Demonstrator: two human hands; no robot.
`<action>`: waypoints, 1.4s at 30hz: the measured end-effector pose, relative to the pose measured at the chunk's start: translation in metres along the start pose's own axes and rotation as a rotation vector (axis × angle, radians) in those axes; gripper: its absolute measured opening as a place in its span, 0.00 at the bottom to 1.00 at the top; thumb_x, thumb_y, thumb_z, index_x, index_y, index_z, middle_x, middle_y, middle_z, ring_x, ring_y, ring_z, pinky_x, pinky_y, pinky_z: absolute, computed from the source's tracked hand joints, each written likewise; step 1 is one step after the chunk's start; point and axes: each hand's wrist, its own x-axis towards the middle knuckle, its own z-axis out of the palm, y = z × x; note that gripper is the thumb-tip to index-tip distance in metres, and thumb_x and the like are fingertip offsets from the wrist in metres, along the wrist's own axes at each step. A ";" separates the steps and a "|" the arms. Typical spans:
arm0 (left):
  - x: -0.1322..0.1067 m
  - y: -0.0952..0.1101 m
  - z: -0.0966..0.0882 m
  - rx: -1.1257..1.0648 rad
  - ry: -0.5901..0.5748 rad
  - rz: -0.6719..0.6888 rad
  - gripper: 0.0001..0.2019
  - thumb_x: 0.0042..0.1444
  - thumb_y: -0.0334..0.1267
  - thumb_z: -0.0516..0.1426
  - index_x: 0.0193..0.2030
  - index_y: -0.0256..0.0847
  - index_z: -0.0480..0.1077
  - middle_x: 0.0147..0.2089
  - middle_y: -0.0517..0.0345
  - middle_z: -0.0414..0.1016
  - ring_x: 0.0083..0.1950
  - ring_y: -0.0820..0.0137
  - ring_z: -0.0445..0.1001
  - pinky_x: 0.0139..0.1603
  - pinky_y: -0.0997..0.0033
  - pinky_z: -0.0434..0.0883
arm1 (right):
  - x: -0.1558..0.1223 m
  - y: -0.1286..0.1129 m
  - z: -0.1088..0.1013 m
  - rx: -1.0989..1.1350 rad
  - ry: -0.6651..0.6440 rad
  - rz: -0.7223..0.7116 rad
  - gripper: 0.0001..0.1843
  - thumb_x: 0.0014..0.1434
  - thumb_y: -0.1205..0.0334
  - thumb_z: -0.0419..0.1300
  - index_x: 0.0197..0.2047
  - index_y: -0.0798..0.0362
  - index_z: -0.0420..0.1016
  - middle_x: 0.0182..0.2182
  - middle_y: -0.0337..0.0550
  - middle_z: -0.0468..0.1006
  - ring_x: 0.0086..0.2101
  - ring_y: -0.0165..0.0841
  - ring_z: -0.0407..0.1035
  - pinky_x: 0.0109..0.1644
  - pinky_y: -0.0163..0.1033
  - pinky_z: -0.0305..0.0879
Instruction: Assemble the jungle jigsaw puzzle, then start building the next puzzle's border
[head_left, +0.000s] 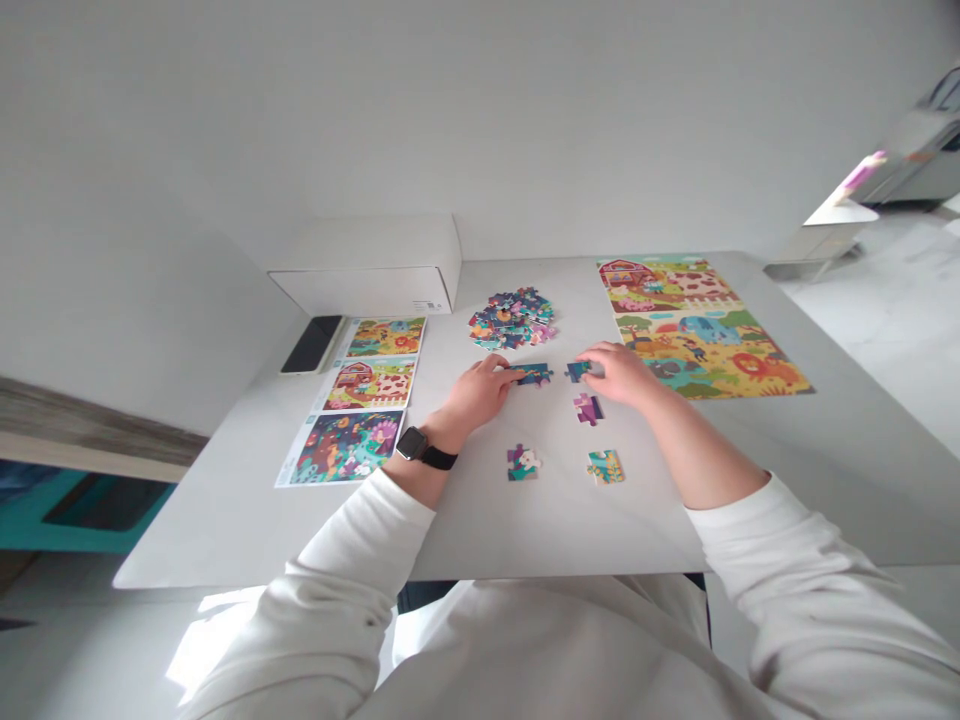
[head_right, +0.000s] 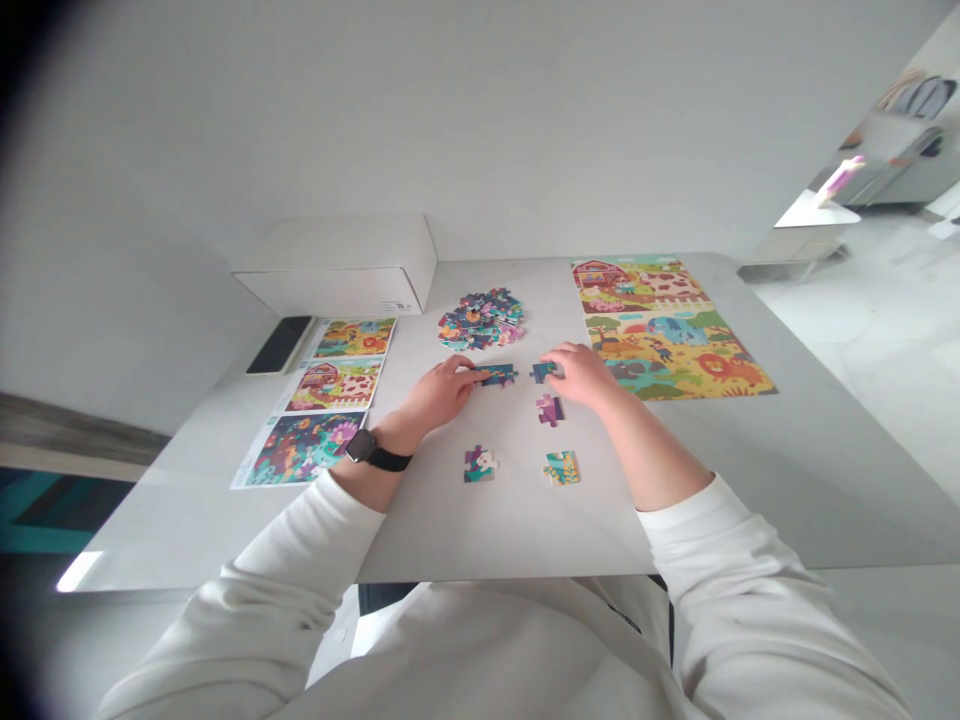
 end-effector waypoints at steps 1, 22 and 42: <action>-0.001 -0.001 -0.001 -0.002 0.000 -0.004 0.24 0.72 0.32 0.52 0.67 0.56 0.79 0.66 0.53 0.74 0.59 0.60 0.79 0.66 0.59 0.76 | 0.000 0.000 0.000 -0.006 -0.005 -0.002 0.18 0.62 0.64 0.68 0.55 0.46 0.87 0.52 0.49 0.86 0.52 0.48 0.79 0.63 0.53 0.74; -0.003 -0.001 0.001 -0.040 0.022 0.006 0.24 0.71 0.32 0.53 0.66 0.55 0.80 0.63 0.51 0.75 0.59 0.60 0.78 0.67 0.57 0.75 | -0.003 0.010 0.005 -0.008 0.015 -0.032 0.16 0.64 0.58 0.68 0.55 0.46 0.87 0.54 0.50 0.85 0.54 0.48 0.78 0.64 0.54 0.74; 0.007 0.011 0.006 -0.239 0.172 0.016 0.14 0.74 0.38 0.55 0.56 0.42 0.82 0.56 0.45 0.78 0.55 0.60 0.78 0.60 0.60 0.75 | -0.003 0.011 0.007 -0.035 0.098 0.051 0.16 0.67 0.57 0.64 0.55 0.46 0.87 0.50 0.52 0.84 0.52 0.50 0.79 0.63 0.58 0.76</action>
